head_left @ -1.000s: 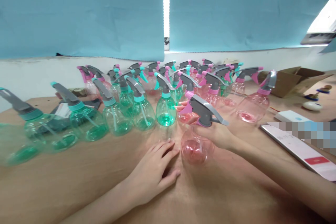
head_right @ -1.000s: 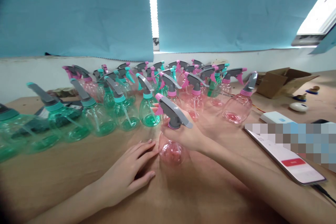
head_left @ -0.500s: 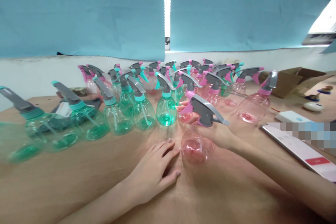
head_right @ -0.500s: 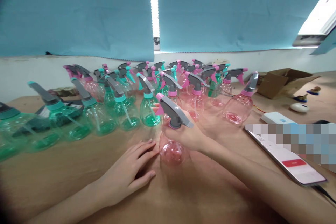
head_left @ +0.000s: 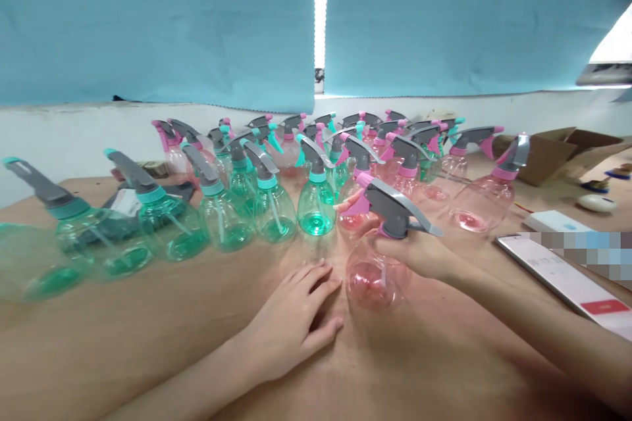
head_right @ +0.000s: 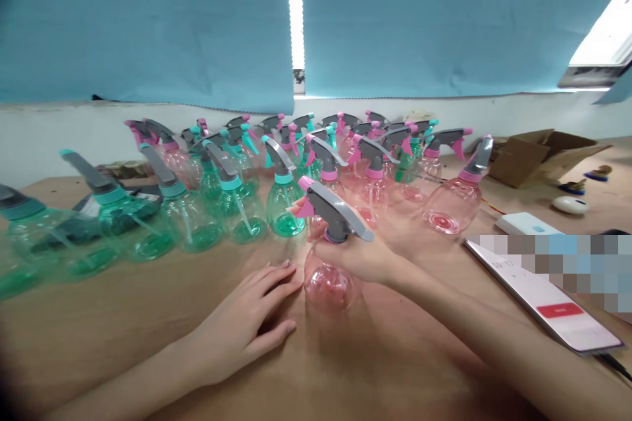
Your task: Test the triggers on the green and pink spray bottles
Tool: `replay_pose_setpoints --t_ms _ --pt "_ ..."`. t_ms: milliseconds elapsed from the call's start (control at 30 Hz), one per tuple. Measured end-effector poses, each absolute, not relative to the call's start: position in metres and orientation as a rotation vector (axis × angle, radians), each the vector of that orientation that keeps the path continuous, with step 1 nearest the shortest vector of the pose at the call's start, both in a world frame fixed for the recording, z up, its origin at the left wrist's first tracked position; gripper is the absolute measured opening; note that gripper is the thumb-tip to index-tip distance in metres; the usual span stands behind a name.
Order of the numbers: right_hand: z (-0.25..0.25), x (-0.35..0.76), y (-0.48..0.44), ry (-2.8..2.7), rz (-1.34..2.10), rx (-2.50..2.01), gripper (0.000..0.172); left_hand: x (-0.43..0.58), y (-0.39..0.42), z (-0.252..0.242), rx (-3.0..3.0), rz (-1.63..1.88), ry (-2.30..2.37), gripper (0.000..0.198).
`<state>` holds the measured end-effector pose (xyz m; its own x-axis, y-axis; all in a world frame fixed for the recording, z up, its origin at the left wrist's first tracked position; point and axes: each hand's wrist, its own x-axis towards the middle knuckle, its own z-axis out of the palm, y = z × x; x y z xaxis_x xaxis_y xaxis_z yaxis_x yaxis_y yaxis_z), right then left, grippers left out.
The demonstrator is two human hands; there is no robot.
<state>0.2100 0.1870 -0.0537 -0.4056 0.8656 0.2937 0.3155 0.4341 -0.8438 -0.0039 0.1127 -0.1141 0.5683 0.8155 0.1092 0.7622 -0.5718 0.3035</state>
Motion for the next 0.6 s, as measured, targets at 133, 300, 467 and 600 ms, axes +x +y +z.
replay_pose_setpoints --t_ms 133,300,467,600 --pt "-0.0506 0.2093 0.1833 -1.872 0.839 -1.009 0.011 -0.0041 0.1127 -0.1135 2.580 0.366 1.316 0.049" --pt "-0.0449 0.2070 0.1812 -1.830 0.886 -0.954 0.011 -0.0034 0.1139 -0.1138 2.582 0.377 1.310 0.050" --pt "-0.0476 0.2061 0.1840 -1.864 0.935 -0.952 0.016 -0.0035 0.1149 -0.1149 2.578 0.365 1.320 0.050" --pt "-0.0513 0.2079 0.1849 -1.885 0.880 -0.967 0.012 -0.0041 0.1142 -0.1152 2.572 0.351 1.329 0.050"
